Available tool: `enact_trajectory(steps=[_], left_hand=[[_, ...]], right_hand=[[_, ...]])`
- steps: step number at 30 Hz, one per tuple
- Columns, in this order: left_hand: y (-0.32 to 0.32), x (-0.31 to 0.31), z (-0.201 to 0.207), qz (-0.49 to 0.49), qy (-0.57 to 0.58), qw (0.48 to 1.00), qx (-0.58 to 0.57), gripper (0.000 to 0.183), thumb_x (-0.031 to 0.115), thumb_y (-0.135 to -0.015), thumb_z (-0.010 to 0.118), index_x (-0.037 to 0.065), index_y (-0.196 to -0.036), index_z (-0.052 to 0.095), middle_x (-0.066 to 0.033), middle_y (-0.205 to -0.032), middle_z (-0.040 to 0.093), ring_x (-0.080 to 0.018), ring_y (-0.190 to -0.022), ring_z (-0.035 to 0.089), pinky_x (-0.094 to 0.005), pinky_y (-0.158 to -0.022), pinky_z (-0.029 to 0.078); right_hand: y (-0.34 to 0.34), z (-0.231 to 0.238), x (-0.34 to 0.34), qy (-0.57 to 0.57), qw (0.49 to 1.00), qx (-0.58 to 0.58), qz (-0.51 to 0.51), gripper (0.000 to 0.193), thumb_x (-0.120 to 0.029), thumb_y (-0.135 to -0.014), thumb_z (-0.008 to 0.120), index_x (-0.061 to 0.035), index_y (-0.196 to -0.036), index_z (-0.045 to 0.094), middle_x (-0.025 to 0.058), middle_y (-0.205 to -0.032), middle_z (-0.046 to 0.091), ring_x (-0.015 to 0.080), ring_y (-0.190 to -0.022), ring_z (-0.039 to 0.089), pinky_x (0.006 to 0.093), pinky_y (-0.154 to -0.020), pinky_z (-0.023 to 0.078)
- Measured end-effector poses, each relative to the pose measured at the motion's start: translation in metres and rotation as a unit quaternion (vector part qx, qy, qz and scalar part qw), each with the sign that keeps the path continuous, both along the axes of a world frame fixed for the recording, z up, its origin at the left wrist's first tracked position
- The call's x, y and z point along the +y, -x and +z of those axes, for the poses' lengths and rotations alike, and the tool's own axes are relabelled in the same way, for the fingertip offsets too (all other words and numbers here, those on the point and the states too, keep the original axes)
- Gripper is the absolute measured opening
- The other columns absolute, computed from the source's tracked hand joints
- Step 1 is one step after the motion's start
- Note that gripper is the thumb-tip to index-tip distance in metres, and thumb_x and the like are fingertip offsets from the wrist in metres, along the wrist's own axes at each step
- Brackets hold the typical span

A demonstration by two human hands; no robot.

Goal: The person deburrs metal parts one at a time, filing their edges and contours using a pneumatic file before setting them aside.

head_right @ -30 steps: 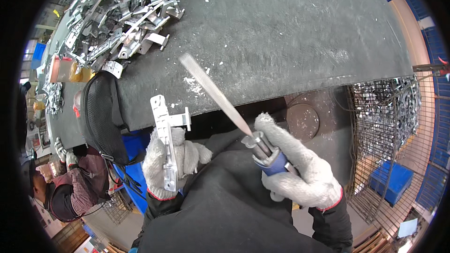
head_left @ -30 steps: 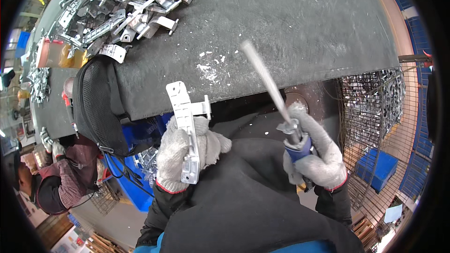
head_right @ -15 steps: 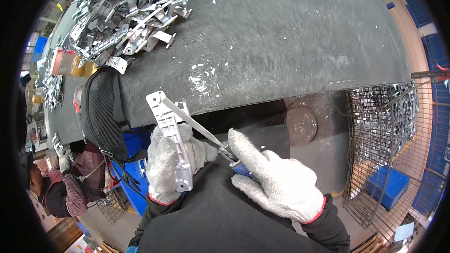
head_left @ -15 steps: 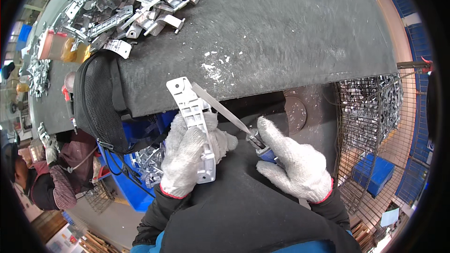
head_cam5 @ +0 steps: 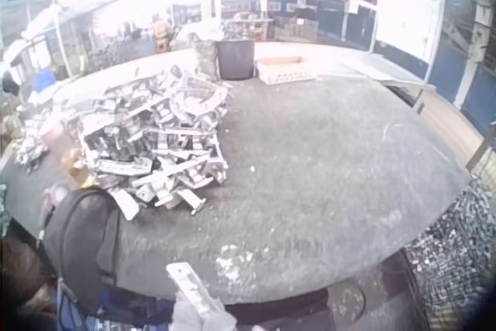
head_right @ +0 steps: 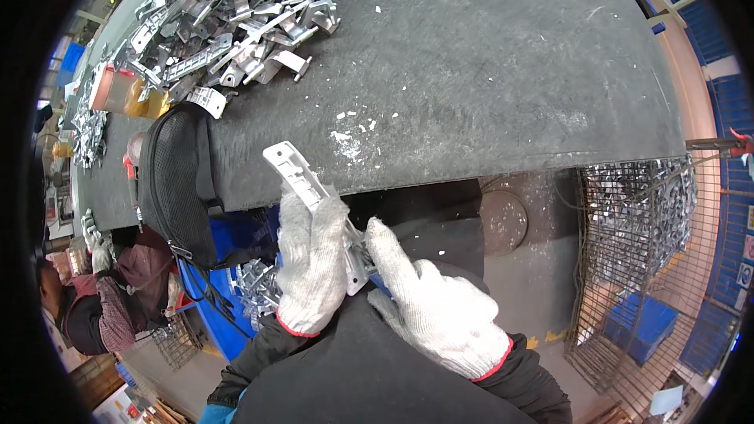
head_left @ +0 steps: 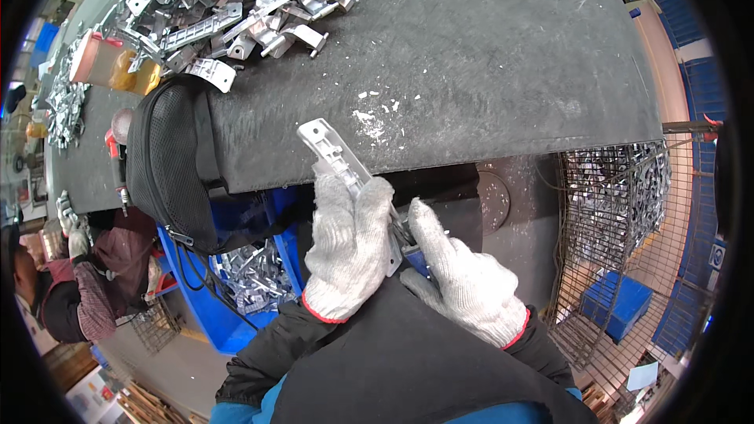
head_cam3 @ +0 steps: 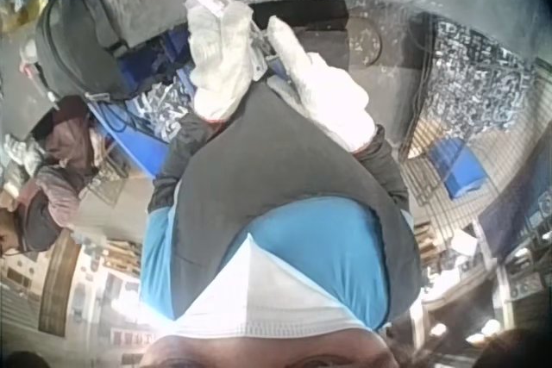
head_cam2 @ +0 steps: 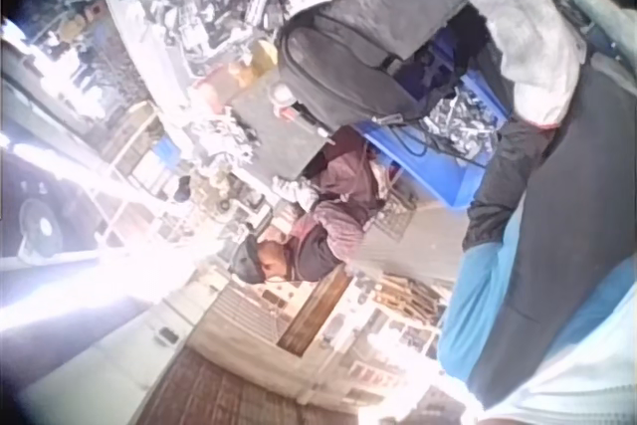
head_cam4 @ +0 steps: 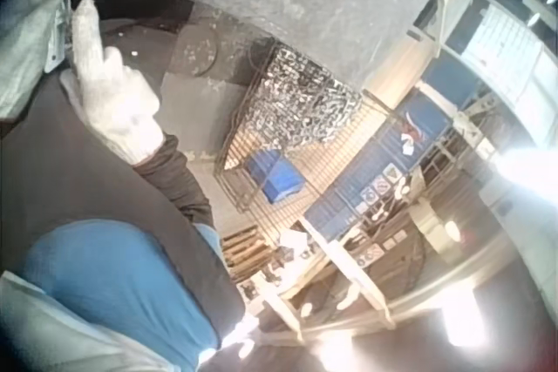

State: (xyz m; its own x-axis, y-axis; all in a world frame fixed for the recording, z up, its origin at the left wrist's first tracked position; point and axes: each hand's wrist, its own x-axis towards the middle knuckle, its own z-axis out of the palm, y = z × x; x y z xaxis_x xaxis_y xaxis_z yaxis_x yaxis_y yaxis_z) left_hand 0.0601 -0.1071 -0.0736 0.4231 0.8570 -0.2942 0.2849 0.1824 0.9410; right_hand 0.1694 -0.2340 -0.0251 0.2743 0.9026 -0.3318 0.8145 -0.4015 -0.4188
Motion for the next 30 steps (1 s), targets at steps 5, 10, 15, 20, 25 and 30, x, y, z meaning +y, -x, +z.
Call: enact_trajectory(steps=[5,10,15,20,25,30], left_hand=[[0.008,0.009,-0.002,-0.023,-0.061,0.998,-0.012,0.062,0.03,-0.104,0.065,-0.003,-0.151,0.042,-0.0198,-0.112,0.062,-0.0259,-0.092,0.064,-0.0419,-0.078,0.053],[0.015,0.01,0.003,-0.002,-0.046,0.999,-0.015,0.042,0.036,-0.105,0.064,0.001,-0.126,0.055,-0.0093,-0.095,0.063,-0.0203,-0.083,0.059,-0.038,-0.073,0.05],[0.007,0.002,0.012,-0.012,-0.081,0.996,-0.025,0.062,0.048,-0.105,0.059,-0.001,-0.14,0.045,-0.0096,-0.099,0.061,-0.0156,-0.08,0.06,-0.0334,-0.069,0.052],[0.001,0.0,-0.005,0.055,-0.082,0.992,-0.073,0.057,0.049,-0.102,0.063,-0.005,-0.116,0.052,-0.0064,-0.084,0.059,-0.0143,-0.072,0.055,-0.0328,-0.064,0.048],[0.007,-0.004,0.008,0.084,-0.019,0.986,-0.144,0.047,0.044,-0.104,0.058,-0.002,-0.109,0.053,-0.0093,-0.083,0.064,-0.0123,-0.068,0.059,-0.0303,-0.063,0.05],[0.017,0.002,-0.004,0.066,0.007,0.977,-0.203,0.048,0.048,-0.108,0.055,0.001,-0.115,0.056,-0.0139,-0.084,0.071,-0.0205,-0.072,0.069,-0.0327,-0.063,0.056]], right_hand=[[-0.006,-0.006,-0.005,-0.03,0.995,0.097,-0.009,0.094,-0.028,-0.086,0.083,-0.0105,-0.163,0.031,0.014,-0.107,0.074,0.0293,-0.077,0.076,0.0377,-0.067,0.062],[-0.01,0.0,-0.014,-0.046,0.989,0.125,-0.071,0.093,-0.02,-0.087,0.084,-0.0085,-0.163,0.032,0.0154,-0.118,0.074,0.0265,-0.086,0.078,0.0334,-0.078,0.061],[-0.005,0.01,-0.004,-0.049,0.992,0.094,-0.074,0.091,-0.025,-0.086,0.083,-0.0097,-0.162,0.034,0.0145,-0.112,0.074,0.0298,-0.082,0.077,0.0371,-0.073,0.061],[0.008,0.004,0.005,0.004,0.999,-0.017,-0.049,0.084,-0.038,-0.09,0.076,-0.0197,-0.162,0.037,0.0124,-0.092,0.069,0.0327,-0.062,0.07,0.0437,-0.058,0.058],[-0.003,-0.003,0.0,0.014,0.99,0.036,-0.133,0.092,-0.021,-0.088,0.078,-0.0203,-0.165,0.028,0.0171,-0.103,0.072,0.0402,-0.08,0.073,0.0479,-0.074,0.06],[-0.015,0.003,-0.006,-0.047,0.991,0.046,-0.119,0.09,-0.015,-0.085,0.08,-0.0133,-0.162,0.034,0.0163,-0.111,0.074,0.0349,-0.086,0.076,0.0416,-0.077,0.061]])
